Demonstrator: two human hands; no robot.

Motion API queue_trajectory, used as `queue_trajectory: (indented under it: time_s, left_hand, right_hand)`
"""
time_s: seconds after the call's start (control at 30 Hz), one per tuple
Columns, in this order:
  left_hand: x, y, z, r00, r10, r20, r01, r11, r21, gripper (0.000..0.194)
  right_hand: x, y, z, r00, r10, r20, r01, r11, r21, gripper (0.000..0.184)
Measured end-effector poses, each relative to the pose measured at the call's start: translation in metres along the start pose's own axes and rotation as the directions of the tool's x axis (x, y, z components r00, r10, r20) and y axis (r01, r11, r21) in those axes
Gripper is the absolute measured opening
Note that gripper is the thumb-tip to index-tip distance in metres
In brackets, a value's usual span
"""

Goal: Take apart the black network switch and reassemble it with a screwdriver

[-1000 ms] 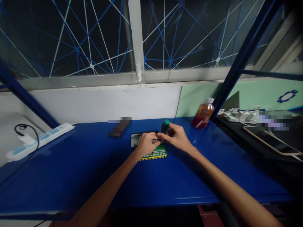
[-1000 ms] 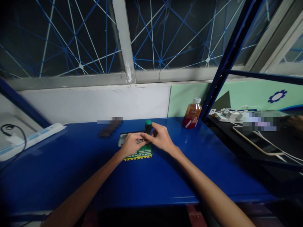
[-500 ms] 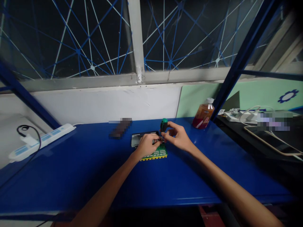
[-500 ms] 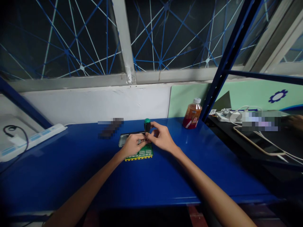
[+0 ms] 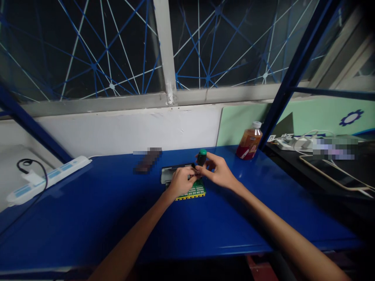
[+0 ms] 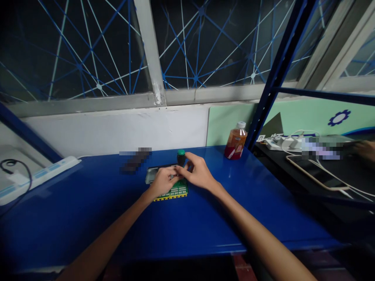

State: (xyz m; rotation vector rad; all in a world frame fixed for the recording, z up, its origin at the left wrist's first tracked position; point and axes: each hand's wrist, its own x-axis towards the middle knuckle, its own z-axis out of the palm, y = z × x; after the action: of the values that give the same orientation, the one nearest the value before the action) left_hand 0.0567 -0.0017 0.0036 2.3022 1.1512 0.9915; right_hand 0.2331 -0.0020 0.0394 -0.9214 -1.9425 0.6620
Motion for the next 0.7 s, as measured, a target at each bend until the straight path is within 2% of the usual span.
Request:
queue_trajectory:
  time_s: [0.17, 0.33, 0.43, 0.57, 0.7]
  left_hand:
    - [-0.0004, 0.0025, -0.0024, 1.0, -0.009, 0.012, 0.009, 1.0, 0.015, 0.014]
    - [-0.0008, 0.0023, -0.0023, 0.998, -0.007, -0.058, 0.012, 0.997, 0.076, 0.017]
    - [-0.0011, 0.0003, -0.0011, 0.997, -0.006, -0.081, 0.013, 0.997, 0.079, 0.021]
    - [-0.0018, 0.0007, -0.0008, 0.997, -0.001, -0.074, 0.005, 0.998, 0.061, 0.019]
    - [-0.0022, 0.0055, -0.003, 1.0, -0.006, -0.028, 0.007, 1.0, 0.025, 0.019]
  right_hand:
    - [-0.0003, 0.001, -0.0002, 0.998, 0.032, 0.048, -0.036, 0.994, 0.1, 0.029]
    - [0.0015, 0.0008, -0.0003, 0.999, 0.041, -0.006, -0.041, 0.998, 0.043, 0.025]
    - [0.0021, -0.0007, -0.0005, 0.999, 0.016, -0.038, -0.016, 1.0, 0.004, 0.029]
    - [0.0015, -0.0029, -0.0006, 0.999, -0.006, -0.036, 0.007, 1.0, 0.006, 0.038]
    - [0.0001, -0.0027, -0.0011, 1.0, 0.015, 0.017, -0.016, 0.999, 0.051, 0.035]
